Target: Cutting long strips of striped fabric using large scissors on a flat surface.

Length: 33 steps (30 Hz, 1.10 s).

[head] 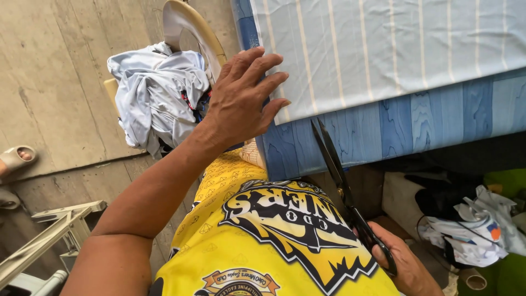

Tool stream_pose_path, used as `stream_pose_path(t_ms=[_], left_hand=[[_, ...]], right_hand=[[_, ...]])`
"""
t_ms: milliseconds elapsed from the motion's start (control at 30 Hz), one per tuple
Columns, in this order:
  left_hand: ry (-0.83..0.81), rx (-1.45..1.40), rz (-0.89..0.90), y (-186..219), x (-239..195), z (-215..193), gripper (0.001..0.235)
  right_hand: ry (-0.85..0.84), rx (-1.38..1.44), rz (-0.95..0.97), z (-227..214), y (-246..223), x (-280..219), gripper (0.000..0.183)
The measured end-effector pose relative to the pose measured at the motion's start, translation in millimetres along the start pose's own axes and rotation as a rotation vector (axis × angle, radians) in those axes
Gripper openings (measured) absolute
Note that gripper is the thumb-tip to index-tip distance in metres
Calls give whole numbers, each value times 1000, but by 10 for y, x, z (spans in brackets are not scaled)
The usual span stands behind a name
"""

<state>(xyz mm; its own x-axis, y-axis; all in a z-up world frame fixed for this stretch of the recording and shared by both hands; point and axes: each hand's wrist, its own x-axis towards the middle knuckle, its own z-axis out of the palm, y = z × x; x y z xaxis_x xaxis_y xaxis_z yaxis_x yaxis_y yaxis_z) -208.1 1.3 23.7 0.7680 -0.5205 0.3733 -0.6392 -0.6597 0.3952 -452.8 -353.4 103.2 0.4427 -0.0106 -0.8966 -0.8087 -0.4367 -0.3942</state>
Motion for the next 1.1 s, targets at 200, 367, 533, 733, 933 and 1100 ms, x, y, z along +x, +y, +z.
stream_pose_path(t_ms=[200,367,533,733,933,1100], left_hand=[[21,-42,150,-23,25,100,34],[17,-164,215,25,-72,81,18],[106,-292,249,-3,-48,52,11],[101,-337,208,-24,-17,54,14],[95,-380,203,-69,-26,72,14],[87,-403,195,-66,-20,71,13]], right_hand=[[-49,185,-53,195,-154,14,64],[-69,375,124,386,-253,47,68],[-21,258,32,558,-297,53,63],[45,237,162,671,-305,79,55],[46,314,134,775,-272,40,61],[58,301,73,752,-315,52,64]])
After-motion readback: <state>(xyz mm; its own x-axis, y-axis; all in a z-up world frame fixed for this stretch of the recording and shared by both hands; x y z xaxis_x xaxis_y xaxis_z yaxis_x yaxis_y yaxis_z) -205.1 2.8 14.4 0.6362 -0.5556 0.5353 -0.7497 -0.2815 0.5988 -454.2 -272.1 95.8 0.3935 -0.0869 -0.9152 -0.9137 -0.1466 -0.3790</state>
